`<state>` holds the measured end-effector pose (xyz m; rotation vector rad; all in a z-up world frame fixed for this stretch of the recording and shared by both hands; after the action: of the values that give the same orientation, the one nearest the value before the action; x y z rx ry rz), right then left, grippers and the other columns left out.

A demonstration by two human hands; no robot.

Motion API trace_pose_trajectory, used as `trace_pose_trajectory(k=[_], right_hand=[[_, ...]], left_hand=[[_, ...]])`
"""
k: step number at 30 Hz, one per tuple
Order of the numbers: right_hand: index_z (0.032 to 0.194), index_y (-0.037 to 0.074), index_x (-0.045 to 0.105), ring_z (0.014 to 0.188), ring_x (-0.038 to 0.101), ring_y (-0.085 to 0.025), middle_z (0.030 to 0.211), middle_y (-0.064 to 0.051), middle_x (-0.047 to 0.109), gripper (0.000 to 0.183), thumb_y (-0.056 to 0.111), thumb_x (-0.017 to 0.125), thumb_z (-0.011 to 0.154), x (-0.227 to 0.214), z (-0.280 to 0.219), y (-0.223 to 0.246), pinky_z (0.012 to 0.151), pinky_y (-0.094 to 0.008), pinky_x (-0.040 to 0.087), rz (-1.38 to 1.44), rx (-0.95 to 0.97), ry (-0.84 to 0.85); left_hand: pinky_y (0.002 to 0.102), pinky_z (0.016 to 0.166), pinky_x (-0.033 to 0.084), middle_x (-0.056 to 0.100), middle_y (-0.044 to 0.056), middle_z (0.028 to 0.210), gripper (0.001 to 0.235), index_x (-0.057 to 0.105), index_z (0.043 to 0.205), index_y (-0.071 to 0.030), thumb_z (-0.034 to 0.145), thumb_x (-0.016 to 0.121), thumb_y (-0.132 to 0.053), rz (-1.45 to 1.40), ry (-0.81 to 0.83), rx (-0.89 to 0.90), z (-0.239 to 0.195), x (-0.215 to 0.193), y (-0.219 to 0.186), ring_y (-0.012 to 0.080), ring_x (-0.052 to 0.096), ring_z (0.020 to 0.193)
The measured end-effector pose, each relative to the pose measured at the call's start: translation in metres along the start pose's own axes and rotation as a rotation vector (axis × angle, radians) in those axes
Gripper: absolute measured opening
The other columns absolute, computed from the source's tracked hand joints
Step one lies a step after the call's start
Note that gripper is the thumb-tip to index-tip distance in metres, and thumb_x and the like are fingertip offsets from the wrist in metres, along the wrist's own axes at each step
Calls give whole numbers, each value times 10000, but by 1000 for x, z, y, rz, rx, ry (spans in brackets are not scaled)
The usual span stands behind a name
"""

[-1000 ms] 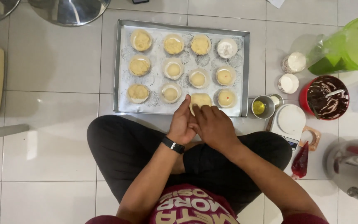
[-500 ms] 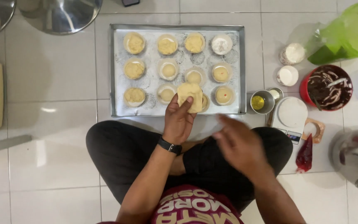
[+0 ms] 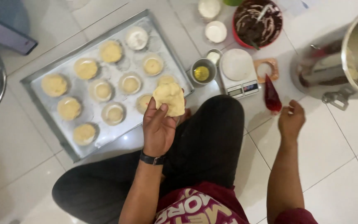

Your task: The person sits on the floor and prepares pastries by flattening dough, piping red filling into the center, and sealing the dough into balls. They place the finished pastries into paper cups on a baking tray.

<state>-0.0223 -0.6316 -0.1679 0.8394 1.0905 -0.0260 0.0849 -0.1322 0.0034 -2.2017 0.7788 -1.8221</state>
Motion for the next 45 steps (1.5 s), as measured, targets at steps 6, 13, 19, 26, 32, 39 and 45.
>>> trace_pose_trajectory(k=[6, 13, 19, 26, 32, 39, 45], right_hand=[[1520, -101, 442, 1364, 419, -417, 1428, -282, 427, 763, 249, 839, 970, 27, -15, 2, 1160, -473, 384, -20, 179, 127], [1239, -41, 706, 892, 716, -414, 1017, -242, 643, 553, 232, 881, 791, 71, -18, -67, 676, -424, 605, -183, 273, 140], [1339, -59, 613, 974, 677, -262, 1126, -242, 668, 351, 82, 616, 1018, 54, -19, -35, 787, -382, 571, 323, 499, 119], [1218, 11, 606, 837, 719, -159, 1083, -160, 650, 260, 64, 473, 1001, 48, -17, -34, 771, -296, 654, 679, 658, -24], [1103, 45, 517, 1043, 677, -308, 1146, -214, 593, 171, -7, 395, 994, 25, -4, -8, 931, -450, 658, 851, 358, -168], [936, 99, 657, 950, 709, -356, 1054, -158, 655, 342, -84, 383, 842, -66, 17, 39, 626, -472, 732, 932, 266, -397], [927, -33, 671, 706, 611, -283, 860, -179, 643, 325, -109, 359, 882, -149, 23, 192, 413, -376, 485, 562, -129, -397]], left_hand=[[598, 1059, 489, 500, 275, 1480, 551, 414, 1494, -13, 968, 575, -48, 30, -31, -39, 11, 24, 43, 443, 564, 1274], [602, 1063, 479, 475, 315, 1482, 556, 384, 1502, 18, 981, 563, -58, 70, 51, -75, 15, 50, 66, 486, 544, 1278], [609, 1085, 439, 462, 324, 1488, 562, 373, 1508, 23, 987, 562, -68, 104, 63, -116, 23, 46, 81, 479, 528, 1294], [595, 1102, 436, 469, 311, 1486, 565, 376, 1506, 33, 985, 570, -67, 81, 42, -136, 26, 42, 93, 458, 517, 1305], [582, 1080, 467, 516, 304, 1444, 541, 403, 1489, 27, 985, 572, -71, 64, 30, -177, 28, 38, 107, 438, 548, 1273], [447, 1033, 522, 587, 245, 1347, 470, 508, 1376, 40, 948, 607, -123, -30, -52, -297, 30, 52, 109, 374, 584, 1227], [512, 1033, 519, 578, 240, 1384, 522, 519, 1358, 95, 931, 600, -195, -104, -190, -297, 17, 64, 104, 364, 562, 1273]])
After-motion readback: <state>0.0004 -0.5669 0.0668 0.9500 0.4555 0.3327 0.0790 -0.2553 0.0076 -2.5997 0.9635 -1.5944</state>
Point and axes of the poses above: each hand's wrist, its own z-axis towards the middle knuckle, its own x-axis out of the palm, y = z × x, the point moved 7 cm from there along z, towards the middle knuckle
